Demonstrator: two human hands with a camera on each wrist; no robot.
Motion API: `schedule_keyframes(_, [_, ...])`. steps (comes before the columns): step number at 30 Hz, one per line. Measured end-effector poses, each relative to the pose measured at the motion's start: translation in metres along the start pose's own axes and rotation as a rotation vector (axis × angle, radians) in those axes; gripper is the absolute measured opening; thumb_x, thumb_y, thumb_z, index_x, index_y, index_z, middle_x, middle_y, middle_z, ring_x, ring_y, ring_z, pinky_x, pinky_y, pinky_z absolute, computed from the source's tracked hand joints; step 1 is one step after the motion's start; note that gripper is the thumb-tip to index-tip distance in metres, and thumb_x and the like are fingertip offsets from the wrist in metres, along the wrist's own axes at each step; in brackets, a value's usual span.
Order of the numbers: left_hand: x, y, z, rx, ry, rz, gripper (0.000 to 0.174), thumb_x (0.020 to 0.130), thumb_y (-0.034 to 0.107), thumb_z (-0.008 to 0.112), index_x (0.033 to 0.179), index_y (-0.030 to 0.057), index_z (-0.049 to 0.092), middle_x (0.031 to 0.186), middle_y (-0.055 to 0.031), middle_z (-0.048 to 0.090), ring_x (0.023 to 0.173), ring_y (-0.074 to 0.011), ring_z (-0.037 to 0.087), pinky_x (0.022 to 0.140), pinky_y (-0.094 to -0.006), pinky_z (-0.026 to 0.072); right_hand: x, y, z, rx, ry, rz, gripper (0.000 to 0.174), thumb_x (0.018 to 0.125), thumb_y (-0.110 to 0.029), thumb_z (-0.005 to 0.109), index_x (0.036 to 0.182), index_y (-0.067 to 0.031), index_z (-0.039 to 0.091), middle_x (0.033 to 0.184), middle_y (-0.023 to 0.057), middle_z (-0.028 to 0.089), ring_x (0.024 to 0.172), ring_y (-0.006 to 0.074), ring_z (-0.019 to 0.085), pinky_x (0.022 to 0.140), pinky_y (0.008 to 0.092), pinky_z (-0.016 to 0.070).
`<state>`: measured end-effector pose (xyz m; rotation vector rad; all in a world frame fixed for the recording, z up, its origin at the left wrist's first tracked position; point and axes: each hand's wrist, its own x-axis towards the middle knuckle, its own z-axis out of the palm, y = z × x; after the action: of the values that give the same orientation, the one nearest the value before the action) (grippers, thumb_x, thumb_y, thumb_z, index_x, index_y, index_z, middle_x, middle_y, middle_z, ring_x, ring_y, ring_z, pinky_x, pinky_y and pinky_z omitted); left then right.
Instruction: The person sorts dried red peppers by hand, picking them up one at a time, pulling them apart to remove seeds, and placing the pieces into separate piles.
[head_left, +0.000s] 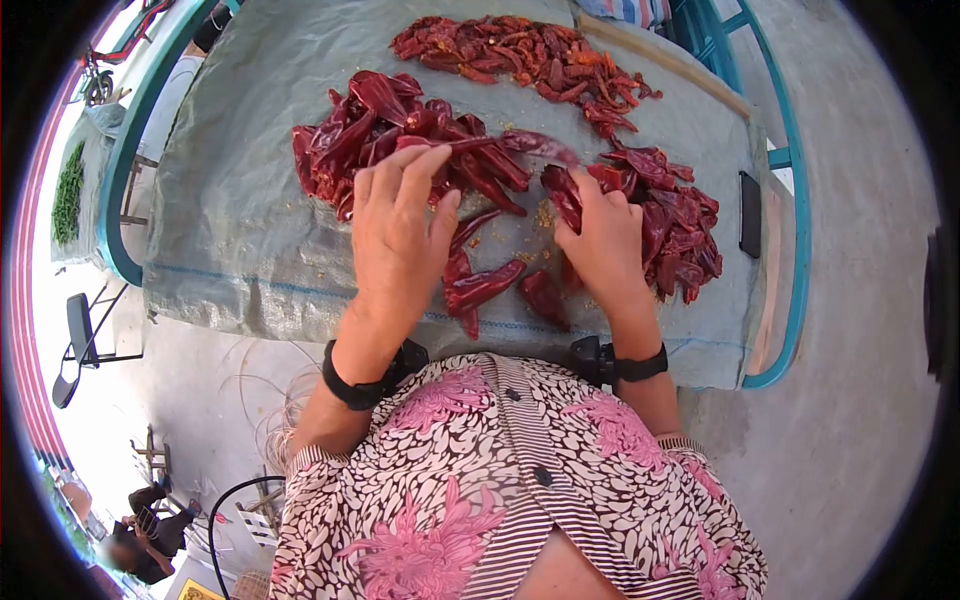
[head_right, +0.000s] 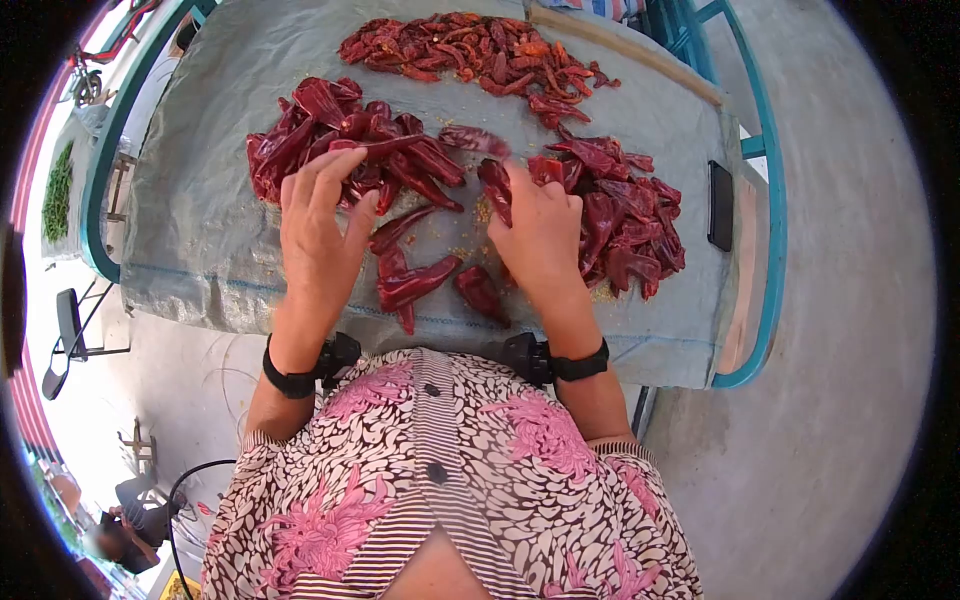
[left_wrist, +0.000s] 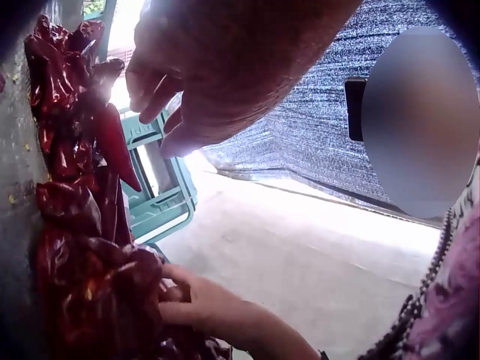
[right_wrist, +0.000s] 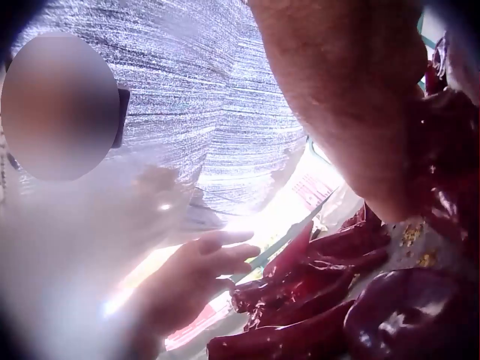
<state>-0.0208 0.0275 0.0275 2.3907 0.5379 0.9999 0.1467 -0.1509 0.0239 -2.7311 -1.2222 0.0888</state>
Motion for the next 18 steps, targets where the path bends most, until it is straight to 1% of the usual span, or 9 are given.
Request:
schedule_keyframes(1, [-0.002,0.001,0.001,-0.022,-0.01,-0.005,0.046,0.084,0.003,0.077,0.129,0.0075,0.066,0.123,-0.0128,0.066,0.11,-0.0341,0.061,0.097,-0.0437,0.0492,0.001,0.001,0.0,0.056,0.01,0.045,0.069,0.083,-0.025,0.081,0.145,-0.0116,0.055,0.114,0.013,0.071,0.107,0.0321,0.062,0.097,0.0467,0.0424])
schedule_keyframes(4, [-0.009,-0.002,0.005,-0.154,-0.142,-0.023,0.044,0.087,0.001,0.076,0.129,0.0078,0.066,0.128,-0.0124,0.066,0.114,-0.0327,0.064,0.096,-0.0416,0.0523,0.001,0.006,-0.004,0.23,0.145,0.012,0.063,0.085,-0.022,0.079,0.143,-0.0116,0.057,0.11,0.0148,0.071,0.104,0.0325,0.064,0.098,0.0467,0.0417])
schedule_keyframes(5, [-0.01,0.0,0.006,-0.151,-0.155,0.007,0.042,0.089,0.0,0.074,0.129,0.0064,0.066,0.124,-0.0132,0.067,0.106,-0.0318,0.067,0.092,-0.04,0.0551,0.002,0.014,-0.002,0.337,0.163,-0.023,0.059,0.087,-0.02,0.077,0.143,-0.0114,0.058,0.114,0.0146,0.072,0.103,0.0345,0.065,0.097,0.047,0.0432])
schedule_keyframes(8, [-0.012,0.011,0.009,-0.305,-0.226,-0.109,0.04,0.09,0.001,0.074,0.129,0.0055,0.067,0.119,-0.0136,0.067,0.101,-0.0286,0.069,0.086,-0.0364,0.0565,0.001,0.004,-0.025,0.557,0.124,-0.117,0.055,0.09,-0.016,0.075,0.142,-0.0081,0.059,0.124,0.0153,0.071,0.11,0.0346,0.066,0.1,0.0454,0.0472])
schedule_keyframes(11, [-0.005,0.031,0.01,-0.508,-0.16,-0.202,0.039,0.092,0.001,0.074,0.13,0.0045,0.066,0.114,-0.0138,0.068,0.094,-0.0265,0.07,0.08,-0.0341,0.0568,-0.004,0.003,-0.028,0.82,-0.061,-0.304,0.052,0.093,-0.012,0.074,0.142,-0.0051,0.059,0.131,0.0159,0.069,0.119,0.0325,0.067,0.103,0.0418,0.05])
schedule_keyframes(14, [-0.007,0.024,0.02,-0.53,-0.231,-0.015,0.037,0.092,0.0,0.073,0.128,0.0042,0.067,0.114,-0.0142,0.069,0.094,-0.0258,0.07,0.079,-0.0347,0.0561,-0.007,-0.004,-0.026,0.84,-0.173,-0.383,0.052,0.093,-0.01,0.074,0.143,-0.0035,0.058,0.131,0.0162,0.068,0.126,0.029,0.065,0.106,0.0389,0.0501])
schedule_keyframes(15, [-0.008,0.024,0.017,-0.46,-0.265,-0.076,0.034,0.093,-0.001,0.073,0.126,0.0035,0.067,0.114,-0.0149,0.069,0.094,-0.025,0.07,0.08,-0.035,0.0557,-0.009,-0.006,-0.025,0.899,-0.147,-0.329,0.053,0.094,-0.012,0.075,0.143,-0.004,0.058,0.128,0.016,0.069,0.122,0.029,0.066,0.103,0.0386,0.0507])
schedule_keyframes(18, [-0.008,0.018,0.017,-0.395,-0.203,-0.178,0.032,0.093,-0.001,0.073,0.124,0.0035,0.068,0.114,-0.0149,0.069,0.094,-0.0249,0.07,0.081,-0.0345,0.0561,-0.007,-0.004,-0.029,0.77,-0.144,-0.119,0.049,0.095,-0.015,0.074,0.141,-0.0045,0.06,0.127,0.016,0.069,0.119,0.0289,0.067,0.101,0.038,0.0516])
